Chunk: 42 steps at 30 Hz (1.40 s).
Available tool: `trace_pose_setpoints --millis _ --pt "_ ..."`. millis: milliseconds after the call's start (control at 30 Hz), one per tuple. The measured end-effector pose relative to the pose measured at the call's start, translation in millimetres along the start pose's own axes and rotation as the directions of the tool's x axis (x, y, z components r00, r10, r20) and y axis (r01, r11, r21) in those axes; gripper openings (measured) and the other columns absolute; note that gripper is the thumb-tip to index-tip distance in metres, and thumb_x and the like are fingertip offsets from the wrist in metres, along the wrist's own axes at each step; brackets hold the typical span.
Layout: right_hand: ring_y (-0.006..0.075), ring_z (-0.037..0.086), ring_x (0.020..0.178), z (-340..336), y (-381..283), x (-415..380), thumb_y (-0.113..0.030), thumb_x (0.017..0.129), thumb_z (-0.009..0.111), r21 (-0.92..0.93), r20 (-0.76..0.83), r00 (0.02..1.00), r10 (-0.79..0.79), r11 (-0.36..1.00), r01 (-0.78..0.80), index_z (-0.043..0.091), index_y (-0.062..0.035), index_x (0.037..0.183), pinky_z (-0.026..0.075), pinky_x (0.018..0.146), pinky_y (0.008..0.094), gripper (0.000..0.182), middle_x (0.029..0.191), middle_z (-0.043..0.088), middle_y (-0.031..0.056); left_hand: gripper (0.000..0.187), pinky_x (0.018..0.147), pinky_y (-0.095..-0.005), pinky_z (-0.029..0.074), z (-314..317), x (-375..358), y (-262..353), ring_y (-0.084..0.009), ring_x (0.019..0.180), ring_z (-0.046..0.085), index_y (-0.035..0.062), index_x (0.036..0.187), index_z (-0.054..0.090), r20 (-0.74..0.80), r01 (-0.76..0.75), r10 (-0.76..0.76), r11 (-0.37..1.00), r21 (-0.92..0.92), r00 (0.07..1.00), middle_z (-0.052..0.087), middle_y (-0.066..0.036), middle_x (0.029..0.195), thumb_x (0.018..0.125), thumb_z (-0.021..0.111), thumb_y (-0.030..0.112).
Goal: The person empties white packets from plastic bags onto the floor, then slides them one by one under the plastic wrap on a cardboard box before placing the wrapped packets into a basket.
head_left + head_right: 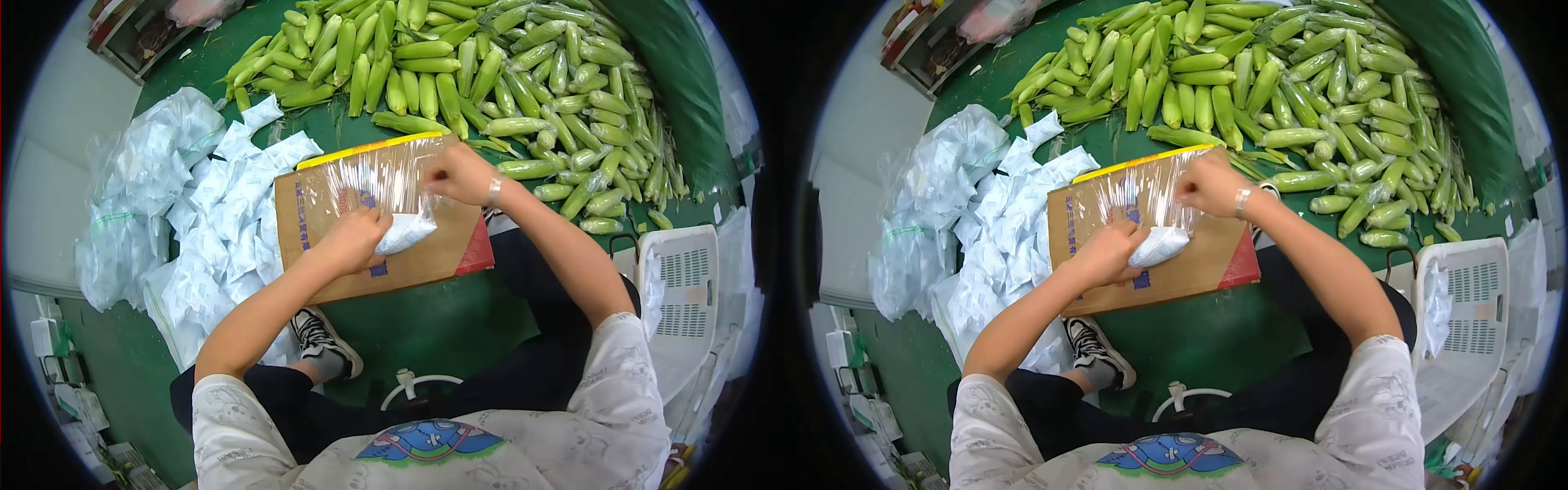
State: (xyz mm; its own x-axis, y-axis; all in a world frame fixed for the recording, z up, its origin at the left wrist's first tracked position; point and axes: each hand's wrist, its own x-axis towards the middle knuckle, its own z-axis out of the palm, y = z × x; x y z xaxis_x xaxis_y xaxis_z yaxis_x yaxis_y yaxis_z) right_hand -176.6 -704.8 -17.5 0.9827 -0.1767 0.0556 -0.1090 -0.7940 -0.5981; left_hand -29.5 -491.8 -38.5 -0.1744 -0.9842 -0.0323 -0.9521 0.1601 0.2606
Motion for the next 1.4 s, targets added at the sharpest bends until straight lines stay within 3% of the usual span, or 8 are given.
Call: trace_pose_setpoints --millis 500,633,800,967,1100,1200,1300,1400 --pt "0.0403 0.035 0.134 135 -76 -108 -0.015 0.073 0.066 -0.503 -0.048 0.981 -0.187 0.853 0.138 0.031 0.0089 0.14 0.031 0.11 0.0477 0.079 0.142 0.035 0.0284 0.057 0.08 -0.0325 0.052 26 3 -26 -0.0269 0.09 0.067 -0.0015 0.107 0.067 0.708 0.474 0.154 0.642 -0.602 0.689 0.07 -0.018 0.099 0.072 0.08 0.041" --pt "0.04 0.05 0.117 105 -57 -78 -0.026 0.06 0.074 -0.092 0.286 0.954 -0.085 0.989 0.116 0.039 0.0085 0.134 0.042 0.099 0.0411 0.089 0.125 0.05 0.0297 0.08 0.097 -0.0421 0.043 -16 -8 3 -0.038 0.109 0.057 0.0002 0.125 0.055 0.512 0.134 -0.079 0.989 -0.07 0.856 0.059 -0.023 0.116 0.072 0.074 0.057" --pt "0.0249 0.058 0.113 85 34 38 -0.042 0.071 0.07 0.335 0.87 0.469 -0.153 0.881 -0.333 0.051 -0.0121 0.135 0.045 0.093 0.036 0.073 0.128 0.059 0.0127 0.064 0.075 -0.0451 0.05 4 -21 25 -0.0364 0.092 0.062 -0.0009 0.105 0.06 -0.15 0.178 -0.183 0.983 -0.05 0.972 0.061 -0.022 0.1 0.075 0.071 0.055" --pt "0.0177 0.055 0.112 85 42 63 -0.047 0.08 0.062 0.402 0.784 0.603 0.15 0.618 -0.676 0.059 -0.0148 0.129 0.044 0.091 0.0373 0.059 0.125 0.059 0.0038 0.05 0.056 -0.0444 0.05 36 22 -28 -0.0324 0.061 0.064 0.0036 0.093 0.066 -0.277 0.266 -0.263 0.964 -0.028 0.924 0.065 -0.012 0.07 0.08 0.067 0.052" --pt "0.0158 0.051 0.116 101 47 54 -0.038 0.088 0.055 0.447 0.75 0.66 0.044 0.702 -0.555 0.059 -0.0108 0.129 0.04 0.094 0.0295 0.049 0.129 0.057 0.0047 0.057 0.073 -0.0429 0.052 20 33 -29 -0.0297 0.082 0.068 -0.0008 0.107 0.064 0.352 0.351 -0.313 0.935 -0.048 0.882 0.069 -0.018 0.092 0.09 0.055 0.052" --pt "0.019 0.048 0.123 112 16 32 -0.026 0.094 0.051 0.536 0.668 0.741 -0.065 0.734 -0.418 0.056 -0.0037 0.13 0.035 0.104 0.0289 0.043 0.134 0.055 0.0089 0.062 0.105 -0.0333 0.036 49 9 -6 -0.023 0.129 0.041 0.0002 0.129 0.055 0.663 0.651 -0.124 0.389 -0.652 0.739 0.048 -0.02 0.138 0.097 0.043 0.052" --pt "0.0231 0.047 0.125 161 19 9 -0.025 0.096 0.051 0.599 0.502 0.831 -0.239 0.789 -0.134 0.056 -0.0047 0.129 0.034 0.108 0.0332 0.04 0.133 0.055 0.0117 0.067 0.096 -0.033 0.041 100 -20 25 -0.0221 0.111 0.055 -0.0027 0.122 0.059 0.785 0.703 -0.058 0.49 -0.515 0.616 0.059 -0.017 0.124 0.098 0.038 0.056" --pt "0.0282 0.047 0.126 165 -4 -19 -0.025 0.097 0.051 0.496 0.403 0.874 -0.273 0.868 0.043 0.056 -0.0049 0.128 0.032 0.109 0.0368 0.038 0.133 0.054 0.0143 0.07 0.084 -0.0307 0.047 100 -51 75 -0.0185 0.098 0.059 -0.0026 0.116 0.063 0.728 0.731 -0.068 0.038 -0.681 0.682 0.064 -0.013 0.112 0.096 0.038 0.059"
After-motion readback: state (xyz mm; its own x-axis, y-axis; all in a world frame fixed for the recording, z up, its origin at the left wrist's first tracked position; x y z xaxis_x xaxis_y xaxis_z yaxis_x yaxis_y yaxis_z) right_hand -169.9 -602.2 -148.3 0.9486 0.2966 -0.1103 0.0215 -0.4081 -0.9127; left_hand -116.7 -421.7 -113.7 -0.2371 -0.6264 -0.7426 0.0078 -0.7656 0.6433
